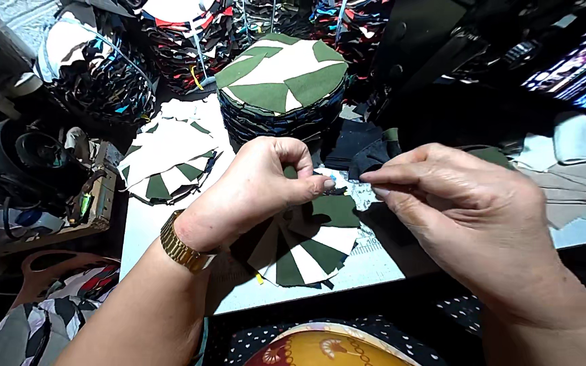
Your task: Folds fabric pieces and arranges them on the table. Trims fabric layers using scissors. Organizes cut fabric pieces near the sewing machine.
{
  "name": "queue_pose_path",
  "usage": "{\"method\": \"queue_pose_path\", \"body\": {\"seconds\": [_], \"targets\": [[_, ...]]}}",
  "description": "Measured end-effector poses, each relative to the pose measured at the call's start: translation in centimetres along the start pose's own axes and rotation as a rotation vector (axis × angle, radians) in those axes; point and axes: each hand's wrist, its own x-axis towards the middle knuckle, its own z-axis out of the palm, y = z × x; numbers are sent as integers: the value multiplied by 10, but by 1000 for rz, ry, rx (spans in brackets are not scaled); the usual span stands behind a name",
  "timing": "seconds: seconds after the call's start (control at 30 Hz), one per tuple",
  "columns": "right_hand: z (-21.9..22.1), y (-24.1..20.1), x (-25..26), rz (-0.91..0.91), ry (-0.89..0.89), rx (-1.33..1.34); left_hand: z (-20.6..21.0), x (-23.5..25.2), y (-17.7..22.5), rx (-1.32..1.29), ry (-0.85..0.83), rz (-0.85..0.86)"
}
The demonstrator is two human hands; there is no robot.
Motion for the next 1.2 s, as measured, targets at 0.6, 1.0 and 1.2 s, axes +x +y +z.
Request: {"method": "queue_pose_path", "body": {"seconds": [0.6, 1.0, 1.2], "targets": [[30, 4, -5, -197, -231, -103, -11, 1, -4, 367, -251, -104], [-4, -1, 5, -86, -224, -19, -2, 0, -3, 541, -233, -185], [-21, -3, 15, -131, -84, -96, -9, 2, -4, 97, -90, 12]]}}
